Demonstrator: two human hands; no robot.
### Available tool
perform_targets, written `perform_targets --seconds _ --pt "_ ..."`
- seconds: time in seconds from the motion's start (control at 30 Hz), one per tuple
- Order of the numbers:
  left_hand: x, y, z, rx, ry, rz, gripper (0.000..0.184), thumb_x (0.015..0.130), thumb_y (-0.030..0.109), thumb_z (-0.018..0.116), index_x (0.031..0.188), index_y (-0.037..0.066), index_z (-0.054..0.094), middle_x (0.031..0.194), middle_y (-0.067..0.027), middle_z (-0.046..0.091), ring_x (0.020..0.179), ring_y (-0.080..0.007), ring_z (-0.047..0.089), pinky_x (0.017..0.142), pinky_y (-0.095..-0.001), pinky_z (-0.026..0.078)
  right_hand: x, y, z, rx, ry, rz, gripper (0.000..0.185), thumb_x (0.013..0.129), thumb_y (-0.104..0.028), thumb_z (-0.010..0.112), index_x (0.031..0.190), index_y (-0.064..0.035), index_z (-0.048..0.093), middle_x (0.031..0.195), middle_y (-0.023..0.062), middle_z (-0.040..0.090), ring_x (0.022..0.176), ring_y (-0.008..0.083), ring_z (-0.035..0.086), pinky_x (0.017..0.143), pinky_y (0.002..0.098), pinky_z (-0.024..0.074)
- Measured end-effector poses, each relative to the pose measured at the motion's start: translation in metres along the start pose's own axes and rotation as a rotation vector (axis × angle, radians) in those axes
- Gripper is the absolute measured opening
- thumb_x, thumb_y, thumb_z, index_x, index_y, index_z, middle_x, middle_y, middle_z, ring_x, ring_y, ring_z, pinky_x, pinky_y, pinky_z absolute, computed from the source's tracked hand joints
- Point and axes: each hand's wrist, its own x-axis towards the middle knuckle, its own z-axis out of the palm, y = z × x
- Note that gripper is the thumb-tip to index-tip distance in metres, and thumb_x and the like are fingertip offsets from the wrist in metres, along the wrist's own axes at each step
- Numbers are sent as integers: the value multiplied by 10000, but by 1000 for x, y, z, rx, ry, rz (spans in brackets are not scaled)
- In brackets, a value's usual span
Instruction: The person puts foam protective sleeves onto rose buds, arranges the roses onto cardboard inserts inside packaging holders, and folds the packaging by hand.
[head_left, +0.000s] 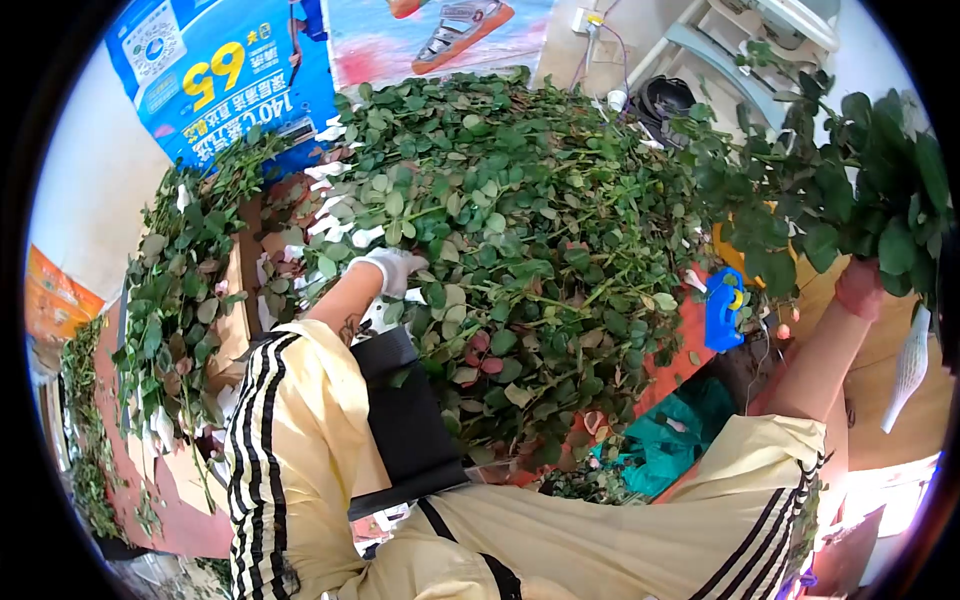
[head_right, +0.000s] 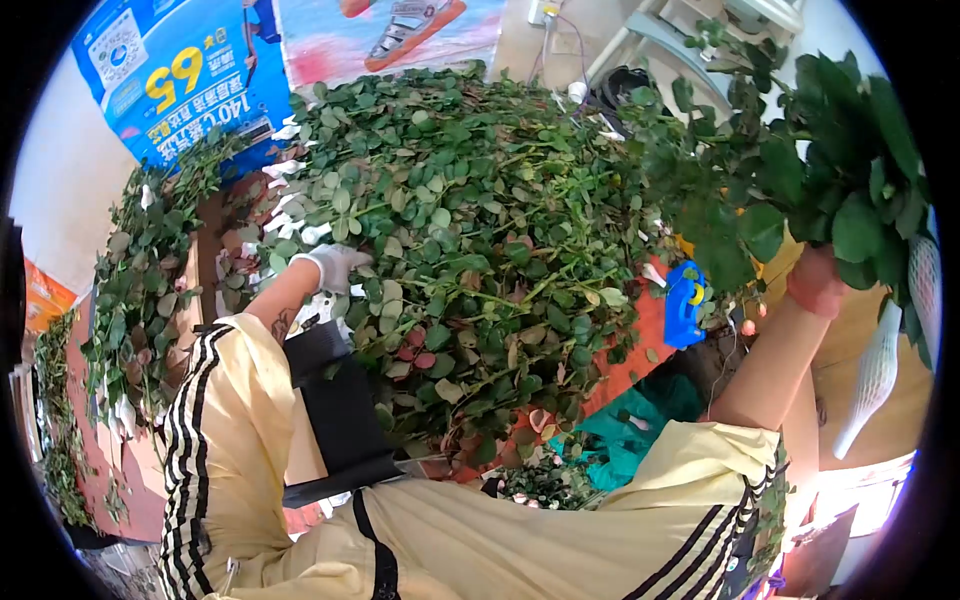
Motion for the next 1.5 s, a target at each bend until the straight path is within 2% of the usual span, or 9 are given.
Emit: perform_targets --seconds 0.27,0.47,0.63,0.87,1.17,1.27,1.33,1.43,1.5 --pt "3 -23 -36 -77 237 163 584 724 159 646 1291 226 526 1077 -147 656 1007 -307 619 881 -348 494 -2 19 -5 -46 -36 10 661 878 -469 466 1407 -87 360 1405 102 417 1272 234 407 1095 396 281" --pt "-21 4 -125 20 894 -411 985 720 381 705 1469 71 145 1500 -200 203 1365 -432 197 1075 -556 218 -4 39 3 -66 -85 16 621 894 -406 472 1406 -75 354 1397 103 425 1257 223 425 1081 384 305" --pt "-87 13 -139 -217 963 6 780 770 411 676 1376 20 379 1417 -272 336 1332 -397 305 1102 -427 271 -7 37 29 -127 -168 -4 589 908 -355 477 1405 -65 349 1390 104 432 1245 214 440 1070 373 325" --pt "-259 108 -123 -193 1641 379 822 759 408 706 1384 -1 363 1444 -248 307 1337 -381 320 1081 -442 291 -102 -42 109 170 -706 301 548 927 -282 484 1403 -50 343 1380 106 442 1228 201 461 1053 358 352" --pt "-322 145 -47 -898 1218 562 982 668 373 789 1403 -45 288 1438 -220 328 1346 -356 319 1098 -426 240 -250 -133 205 1388 -1283 1219 502 952 -189 493 1401 -32 334 1368 107 455 1207 185 488 1033 339 388" --pt "-328 144 -28 -830 1280 469 697 691 219 759 1280 -22 475 1300 -207 498 1236 -349 468 1039 -418 335 -284 -101 208 1198 -1432 1003 517 939 -154 529 1401 -24 336 1361 112 460 1196 189 502 1027 339 400" --pt "-330 144 -23 -889 1335 431 554 678 154 737 1183 6 566 1271 -211 528 1187 -354 515 1009 -417 377 -316 -72 215 1288 -1355 1269 533 914 -129 567 1391 -19 355 1344 105 474 1182 185 507 1018 335 403" --pt "-327 150 -17 -814 1337 527 664 646 112 747 1254 11 502 1309 -209 505 1232 -357 474 1029 -429 358 -300 -108 209 1576 -1199 1632 557 886 -102 598 1386 -24 365 1330 102 485 1171 189 514 1006 336 407" --pt "-337 157 -23 -748 1264 564 764 621 63 748 1315 14 431 1370 -208 454 1273 -359 429 1044 -435 340 -296 -111 209 1396 -1318 1318 555 885 -99 595 1386 -28 365 1331 101 484 1170 189 514 1002 336 410"
